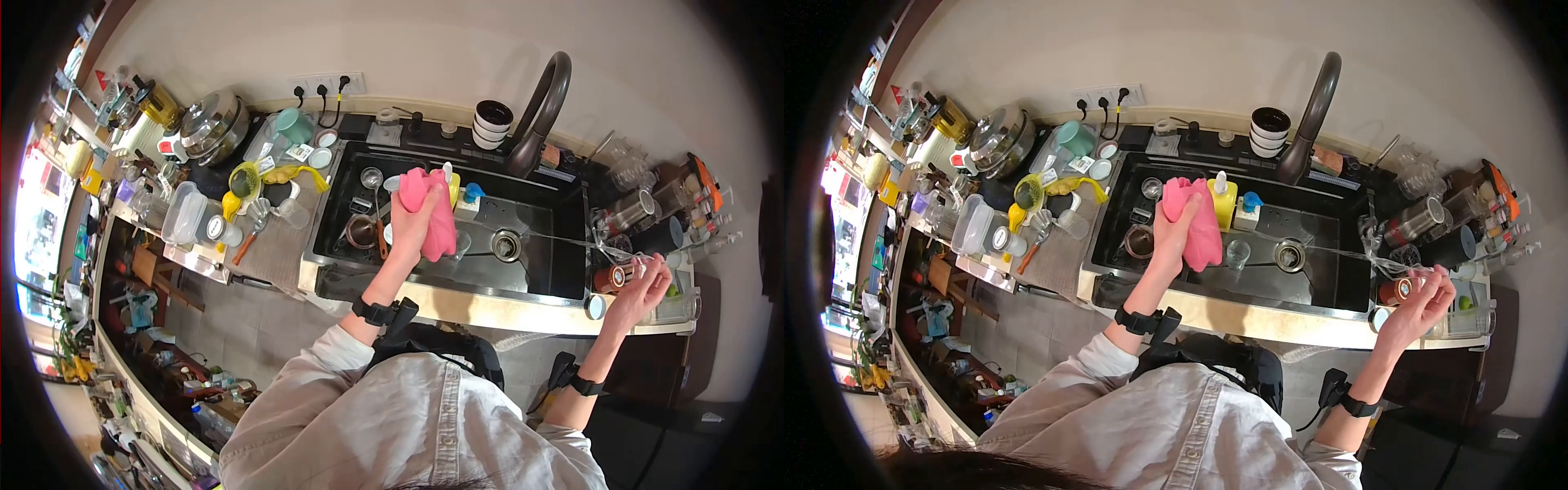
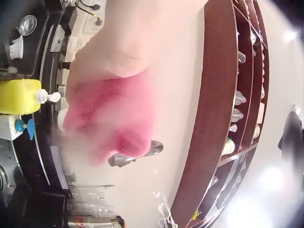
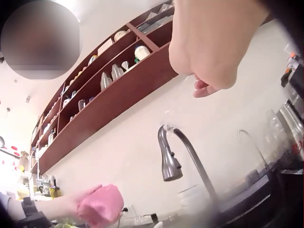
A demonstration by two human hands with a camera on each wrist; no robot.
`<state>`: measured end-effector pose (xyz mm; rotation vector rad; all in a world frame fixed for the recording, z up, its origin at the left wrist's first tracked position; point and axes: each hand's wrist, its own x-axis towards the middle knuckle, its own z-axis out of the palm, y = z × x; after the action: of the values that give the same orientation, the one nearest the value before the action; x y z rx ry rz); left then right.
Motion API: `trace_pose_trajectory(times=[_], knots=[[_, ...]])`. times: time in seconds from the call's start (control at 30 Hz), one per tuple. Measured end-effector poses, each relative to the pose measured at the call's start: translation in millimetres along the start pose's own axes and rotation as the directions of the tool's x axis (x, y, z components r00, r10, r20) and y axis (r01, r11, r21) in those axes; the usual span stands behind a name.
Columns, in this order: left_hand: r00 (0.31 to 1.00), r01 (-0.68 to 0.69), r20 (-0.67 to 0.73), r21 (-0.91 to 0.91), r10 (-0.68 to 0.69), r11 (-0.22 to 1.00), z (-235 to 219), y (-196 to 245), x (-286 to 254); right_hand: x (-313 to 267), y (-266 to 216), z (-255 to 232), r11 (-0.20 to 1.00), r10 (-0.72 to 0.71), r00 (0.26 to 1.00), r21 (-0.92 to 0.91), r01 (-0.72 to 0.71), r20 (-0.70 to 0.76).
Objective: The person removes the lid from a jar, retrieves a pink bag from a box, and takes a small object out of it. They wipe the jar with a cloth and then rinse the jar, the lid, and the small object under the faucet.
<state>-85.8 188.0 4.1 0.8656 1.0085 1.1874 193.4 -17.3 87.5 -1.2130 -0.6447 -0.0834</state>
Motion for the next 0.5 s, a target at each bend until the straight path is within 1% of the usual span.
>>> trace_pose_trajectory(times=[0.07, 0.1, 0.13, 0.17, 0.2, 0.23, 0.27, 0.33, 0.37, 0.4, 0.47, 0.5], knots=[[0.997, -0.032, -0.07, 0.095, 0.038, 0.995, 3.9, 0.4, -5.6, 2.3, -4.2, 0.9, 1.0, -0.015, 0.999, 0.018, 0.015, -0.039], [0.992, -0.086, -0.091, -0.014, 0.084, 0.996, 3.8, -6.7, -1.4, 1.9, -13.1, 7.6, 0.999, -0.014, 0.998, 0.042, 0.016, -0.065], [0.997, -0.026, -0.07, -0.197, 0.012, 0.98, 0.5, -11.8, 0.9, 1.7, -17.9, 11.3, 0.998, -0.012, 0.996, 0.066, 0.018, -0.091], [0.998, 0.038, -0.036, -0.373, -0.055, 0.927, -4.8, -16.0, 3.1, 4.2, -16.5, 7.2, 0.994, -0.003, 0.993, 0.105, 0.015, -0.114], [0.993, 0.102, 0.009, -0.534, -0.114, 0.84, -9.2, -16.1, 4.1, 9.9, -12.9, -2.1, 0.99, 0.008, 0.991, 0.144, 0.012, -0.137], [0.987, 0.148, 0.034, -0.563, -0.156, 0.813, -13.9, -15.8, 4.8, 16.3, -8.6, -13.1, 0.983, 0.019, 0.987, 0.183, 0.011, -0.159], [0.982, 0.181, 0.064, -0.573, -0.177, 0.8, -18.5, -14.8, 4.4, 23.1, 1.3, -29.5, 0.986, 0.016, 0.995, 0.169, 0.002, -0.102], [0.968, 0.248, 0.123, -0.588, -0.219, 0.77, -22.0, -5.4, -0.9, 28.8, 6.9, -42.6, 0.99, 0.013, 1.0, 0.138, -0.015, 0.013], [0.969, 0.244, 0.124, -0.577, -0.212, 0.779, -20.7, -2.6, -3.8, 26.5, 14.0, -43.9, 0.998, 0.059, 0.998, 0.02, -0.059, -0.005], [0.959, 0.281, 0.151, -0.581, -0.238, 0.764, -22.5, -5.6, -3.4, 18.4, 4.9, -30.3, 0.989, 0.107, 0.992, -0.114, -0.099, 0.064], [0.936, 0.352, 0.214, -0.586, -0.28, 0.73, -23.8, -11.8, 1.0, 7.7, 8.4, -15.7, 0.923, 0.2, 0.946, -0.374, -0.094, 0.256], [0.924, 0.383, 0.252, -0.591, -0.289, 0.71, -22.0, -8.8, -1.0, 1.3, 17.1, -6.3, 0.944, 0.207, 0.929, -0.314, -0.106, 0.308]])
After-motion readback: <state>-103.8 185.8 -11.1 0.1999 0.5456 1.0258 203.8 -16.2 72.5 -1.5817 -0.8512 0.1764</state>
